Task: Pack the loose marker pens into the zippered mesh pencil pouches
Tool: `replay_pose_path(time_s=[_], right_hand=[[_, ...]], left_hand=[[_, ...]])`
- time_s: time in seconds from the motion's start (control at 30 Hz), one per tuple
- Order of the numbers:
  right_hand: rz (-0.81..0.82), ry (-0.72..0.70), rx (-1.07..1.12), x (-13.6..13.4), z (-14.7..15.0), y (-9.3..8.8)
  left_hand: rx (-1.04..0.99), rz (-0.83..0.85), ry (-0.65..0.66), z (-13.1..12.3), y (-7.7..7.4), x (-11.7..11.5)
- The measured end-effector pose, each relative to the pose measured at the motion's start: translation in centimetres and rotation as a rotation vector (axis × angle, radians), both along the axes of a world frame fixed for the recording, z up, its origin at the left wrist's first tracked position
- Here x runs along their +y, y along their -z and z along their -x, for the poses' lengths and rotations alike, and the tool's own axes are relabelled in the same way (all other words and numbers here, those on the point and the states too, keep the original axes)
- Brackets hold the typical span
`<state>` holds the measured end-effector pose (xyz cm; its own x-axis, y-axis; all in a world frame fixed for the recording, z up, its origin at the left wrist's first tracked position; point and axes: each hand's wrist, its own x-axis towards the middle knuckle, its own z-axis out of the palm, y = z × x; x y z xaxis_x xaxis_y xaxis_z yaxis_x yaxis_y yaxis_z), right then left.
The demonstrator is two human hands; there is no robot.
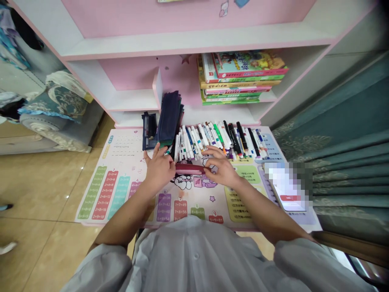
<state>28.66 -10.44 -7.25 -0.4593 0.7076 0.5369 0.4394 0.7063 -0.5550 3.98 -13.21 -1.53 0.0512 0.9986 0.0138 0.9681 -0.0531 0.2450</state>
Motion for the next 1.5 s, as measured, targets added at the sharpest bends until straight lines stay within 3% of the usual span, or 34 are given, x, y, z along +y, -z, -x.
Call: replay_pose_path(time_s=[1.5], right_hand=[[0.003,-0.044,-0.005,0.1,0.0,-0.1]], left_hand=[[-0.100,0.032,-0.110,2.8,-0.3,-1.2]])
